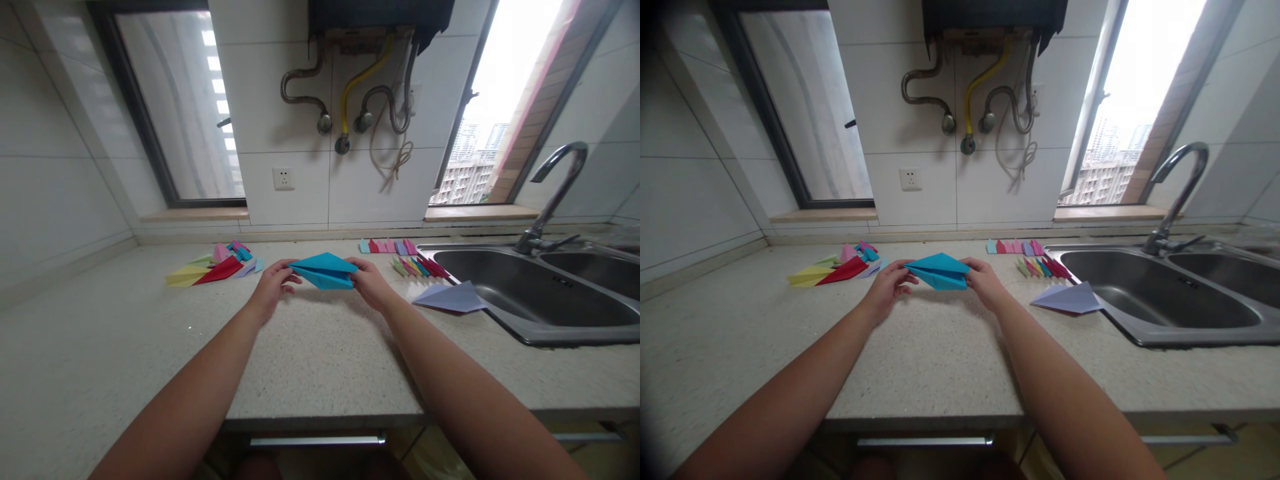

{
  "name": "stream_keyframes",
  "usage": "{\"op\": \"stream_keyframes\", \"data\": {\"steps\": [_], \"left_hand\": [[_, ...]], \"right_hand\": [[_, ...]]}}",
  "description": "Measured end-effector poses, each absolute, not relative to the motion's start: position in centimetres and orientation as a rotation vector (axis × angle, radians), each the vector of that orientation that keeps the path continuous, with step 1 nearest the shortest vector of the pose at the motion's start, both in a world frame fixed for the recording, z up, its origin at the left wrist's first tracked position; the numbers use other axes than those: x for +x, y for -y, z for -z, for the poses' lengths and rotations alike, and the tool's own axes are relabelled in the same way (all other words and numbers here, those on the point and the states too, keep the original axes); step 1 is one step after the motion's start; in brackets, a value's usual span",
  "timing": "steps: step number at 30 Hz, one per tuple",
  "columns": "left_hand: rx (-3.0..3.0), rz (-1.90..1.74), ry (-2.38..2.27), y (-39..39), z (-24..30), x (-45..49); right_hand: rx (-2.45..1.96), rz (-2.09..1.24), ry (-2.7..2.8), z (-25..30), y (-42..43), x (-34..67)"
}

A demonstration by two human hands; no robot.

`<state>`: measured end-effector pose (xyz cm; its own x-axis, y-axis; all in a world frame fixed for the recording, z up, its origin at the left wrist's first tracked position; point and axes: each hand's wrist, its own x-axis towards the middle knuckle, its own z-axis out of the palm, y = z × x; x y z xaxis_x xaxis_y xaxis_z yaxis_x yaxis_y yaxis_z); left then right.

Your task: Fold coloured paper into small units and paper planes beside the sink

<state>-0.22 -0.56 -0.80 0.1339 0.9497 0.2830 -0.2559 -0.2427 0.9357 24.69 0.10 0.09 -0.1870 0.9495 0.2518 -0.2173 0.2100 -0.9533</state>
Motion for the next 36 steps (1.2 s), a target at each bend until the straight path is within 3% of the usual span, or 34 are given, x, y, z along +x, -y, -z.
{"op": "stream_keyframes", "data": {"steps": [14, 23, 36], "left_hand": [[1.294, -1.331, -0.898, 0.05, 1.0, -0.43], [1.314, -1.24, -0.894, 0.46, 0.8, -0.17], [1.293, -1.238, -0.917, 0.33, 0.89, -0.36]], "right_hand": [[-0.815, -1.123, 1.322, 0.27, -0.83, 25.03], [-0.868, -0.661, 1.617, -0.02, -0.86, 25.49], [-0.809, -0.51, 1.666, -0.04, -0.92, 25.53]]}}
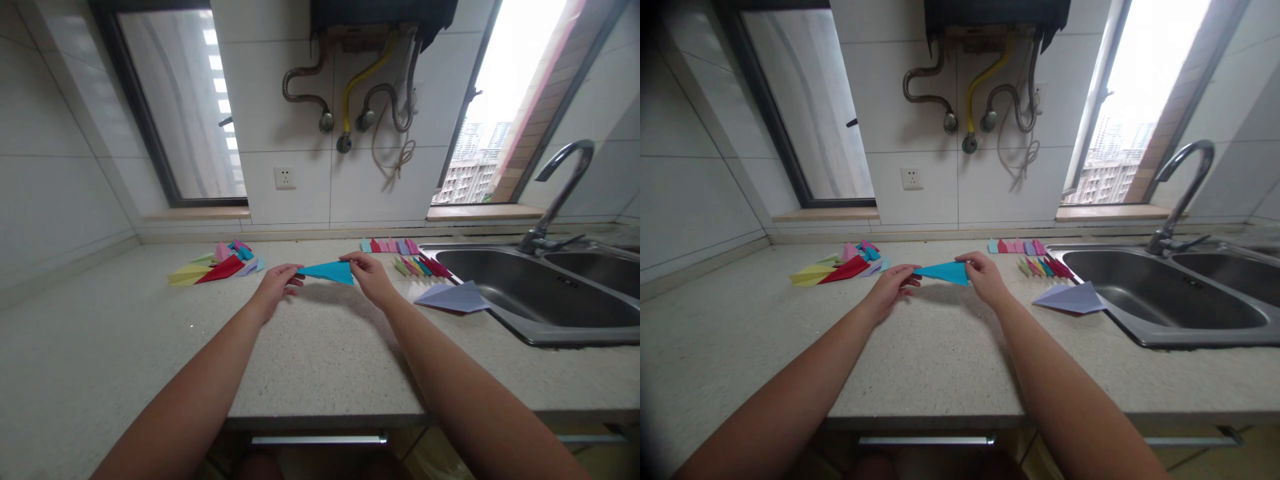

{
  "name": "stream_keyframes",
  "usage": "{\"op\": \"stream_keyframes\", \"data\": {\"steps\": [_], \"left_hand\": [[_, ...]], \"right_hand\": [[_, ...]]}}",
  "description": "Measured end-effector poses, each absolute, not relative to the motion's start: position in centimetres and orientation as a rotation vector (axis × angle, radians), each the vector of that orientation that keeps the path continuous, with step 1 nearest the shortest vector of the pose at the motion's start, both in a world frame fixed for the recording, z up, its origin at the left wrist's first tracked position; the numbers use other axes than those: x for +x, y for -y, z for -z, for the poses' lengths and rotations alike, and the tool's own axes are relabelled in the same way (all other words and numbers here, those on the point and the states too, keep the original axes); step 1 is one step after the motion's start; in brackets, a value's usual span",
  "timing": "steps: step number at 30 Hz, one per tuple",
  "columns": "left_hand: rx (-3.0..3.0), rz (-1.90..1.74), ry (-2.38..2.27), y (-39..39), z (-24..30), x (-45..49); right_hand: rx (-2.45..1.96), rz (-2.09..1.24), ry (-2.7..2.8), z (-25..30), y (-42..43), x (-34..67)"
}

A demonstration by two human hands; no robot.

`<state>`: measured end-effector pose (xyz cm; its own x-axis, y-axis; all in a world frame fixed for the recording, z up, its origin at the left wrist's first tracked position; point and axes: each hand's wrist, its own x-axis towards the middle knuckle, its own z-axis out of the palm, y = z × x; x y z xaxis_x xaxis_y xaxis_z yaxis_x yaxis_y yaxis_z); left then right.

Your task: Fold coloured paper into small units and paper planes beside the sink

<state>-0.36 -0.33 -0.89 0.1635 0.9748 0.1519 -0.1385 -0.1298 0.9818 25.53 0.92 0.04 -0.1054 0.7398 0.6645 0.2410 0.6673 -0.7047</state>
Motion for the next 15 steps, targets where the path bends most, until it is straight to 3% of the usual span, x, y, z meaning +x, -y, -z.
{"op": "stream_keyframes", "data": {"steps": [15], "left_hand": [[1.174, -1.261, -0.929, 0.14, 1.03, -0.44]], "right_hand": [[-0.911, -0.631, 1.615, 0.21, -1.11, 25.35]]}}
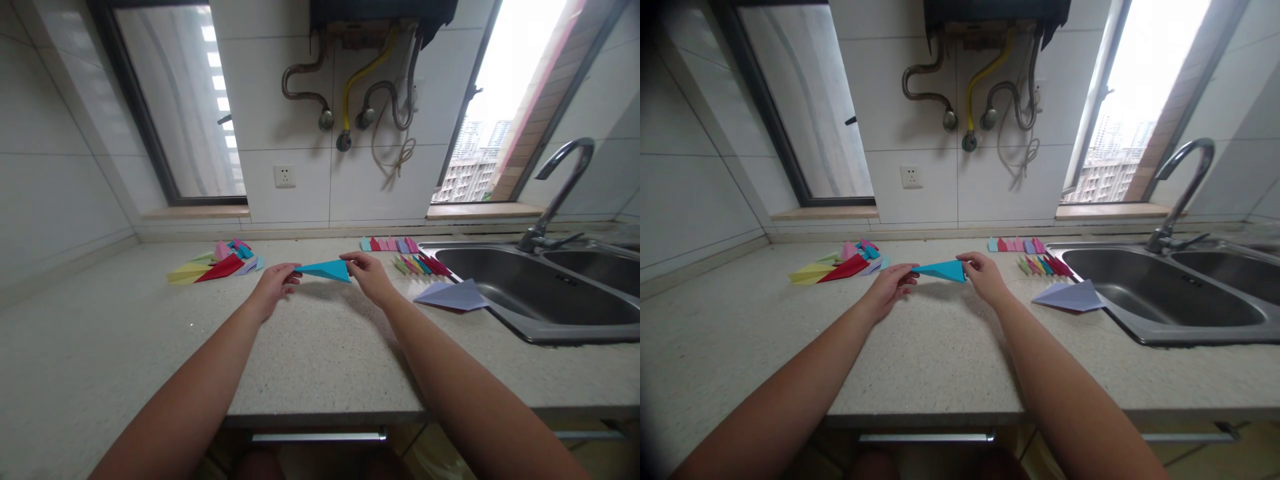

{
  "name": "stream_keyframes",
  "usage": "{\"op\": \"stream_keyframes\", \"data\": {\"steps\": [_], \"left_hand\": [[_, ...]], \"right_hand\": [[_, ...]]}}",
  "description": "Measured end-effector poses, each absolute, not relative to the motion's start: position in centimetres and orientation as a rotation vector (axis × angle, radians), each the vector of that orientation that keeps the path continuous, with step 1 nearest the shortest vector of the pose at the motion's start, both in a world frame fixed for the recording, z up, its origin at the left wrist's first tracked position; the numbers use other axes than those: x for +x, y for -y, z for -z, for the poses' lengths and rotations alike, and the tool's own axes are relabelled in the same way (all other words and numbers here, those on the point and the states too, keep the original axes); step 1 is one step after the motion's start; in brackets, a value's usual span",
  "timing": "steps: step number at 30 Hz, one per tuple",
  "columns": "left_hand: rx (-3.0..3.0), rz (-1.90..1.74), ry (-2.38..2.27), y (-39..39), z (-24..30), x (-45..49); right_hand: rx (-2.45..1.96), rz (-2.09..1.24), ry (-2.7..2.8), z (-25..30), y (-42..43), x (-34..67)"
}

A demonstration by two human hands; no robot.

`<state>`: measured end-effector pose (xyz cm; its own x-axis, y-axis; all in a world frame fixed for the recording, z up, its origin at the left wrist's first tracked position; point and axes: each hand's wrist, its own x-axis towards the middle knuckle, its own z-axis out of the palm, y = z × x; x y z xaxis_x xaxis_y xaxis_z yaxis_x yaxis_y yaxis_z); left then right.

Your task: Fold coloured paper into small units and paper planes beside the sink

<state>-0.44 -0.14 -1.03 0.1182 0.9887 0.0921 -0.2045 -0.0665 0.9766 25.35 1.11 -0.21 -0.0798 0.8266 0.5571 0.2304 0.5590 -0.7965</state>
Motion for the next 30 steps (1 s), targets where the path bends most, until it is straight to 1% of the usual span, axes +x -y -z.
{"op": "stream_keyframes", "data": {"steps": [15, 18, 22, 30], "left_hand": [[1.022, -1.214, -0.888, -0.4, 1.5, -1.0], [0.996, -1.198, -0.878, -0.4, 1.6, -1.1], [0.939, -1.139, -0.863, -0.6, 1.8, -1.2], [0.965, -0.996, -0.897, -0.4, 2.0, -1.0]], "right_hand": [[-0.992, -0.703, 1.625, 0.5, -1.1, 25.4], [-0.985, -0.677, 1.628, 0.4, -1.0, 25.3], [-0.898, -0.643, 1.643, -0.5, 0.1, 24.7], [-0.723, -0.765, 1.712, -2.7, 3.4, 23.1]]}}
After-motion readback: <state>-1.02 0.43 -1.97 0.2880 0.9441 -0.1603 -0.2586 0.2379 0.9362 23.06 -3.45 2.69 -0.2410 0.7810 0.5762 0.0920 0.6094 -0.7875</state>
